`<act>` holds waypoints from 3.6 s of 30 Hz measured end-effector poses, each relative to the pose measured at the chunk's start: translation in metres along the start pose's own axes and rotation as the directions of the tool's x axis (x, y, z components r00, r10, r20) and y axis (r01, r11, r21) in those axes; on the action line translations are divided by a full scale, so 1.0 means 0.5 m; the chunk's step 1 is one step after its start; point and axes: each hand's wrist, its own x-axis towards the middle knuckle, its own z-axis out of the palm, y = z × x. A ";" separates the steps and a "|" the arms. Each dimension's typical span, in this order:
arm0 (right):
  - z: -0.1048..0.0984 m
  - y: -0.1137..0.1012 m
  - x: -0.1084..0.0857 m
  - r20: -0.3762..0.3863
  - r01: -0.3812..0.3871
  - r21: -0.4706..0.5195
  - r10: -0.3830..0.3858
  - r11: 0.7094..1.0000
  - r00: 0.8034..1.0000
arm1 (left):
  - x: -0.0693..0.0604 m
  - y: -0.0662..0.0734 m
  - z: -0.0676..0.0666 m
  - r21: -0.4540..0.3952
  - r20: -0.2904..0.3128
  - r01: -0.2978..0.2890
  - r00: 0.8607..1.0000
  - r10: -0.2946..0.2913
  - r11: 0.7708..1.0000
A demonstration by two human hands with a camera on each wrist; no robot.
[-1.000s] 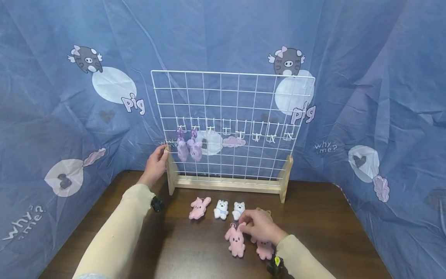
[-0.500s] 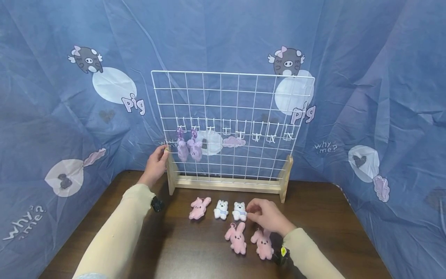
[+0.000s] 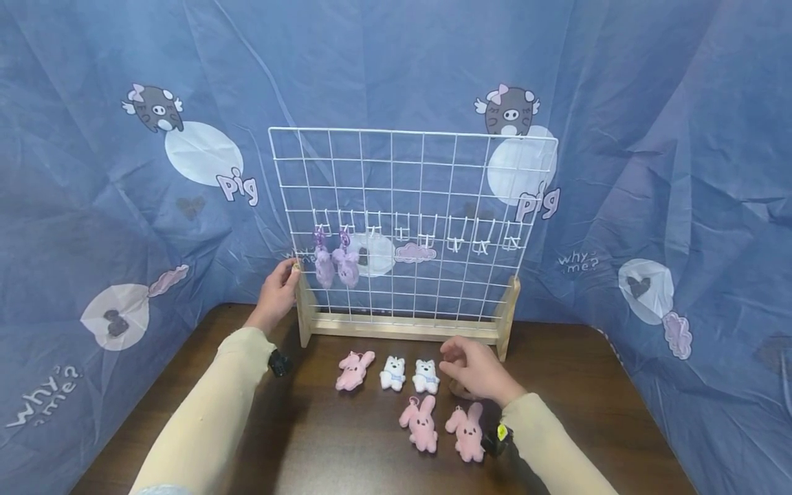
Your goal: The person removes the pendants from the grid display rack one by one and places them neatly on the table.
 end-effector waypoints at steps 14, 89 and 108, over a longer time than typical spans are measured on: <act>0.008 -0.058 0.074 -0.034 -0.019 0.066 0.021 0.998 0.999 | -0.003 -0.003 -0.002 -0.010 -0.007 -0.004 1.000 0.004 1.000; 0.063 -0.311 0.324 -0.112 0.010 0.458 0.047 0.889 0.993 | 0.000 -0.006 0.002 -0.020 -0.025 -0.019 1.000 0.019 1.000; 0.069 -0.308 0.329 -0.160 -0.001 0.445 0.081 0.896 0.984 | 0.002 -0.010 0.006 -0.024 -0.032 -0.038 0.999 0.037 0.999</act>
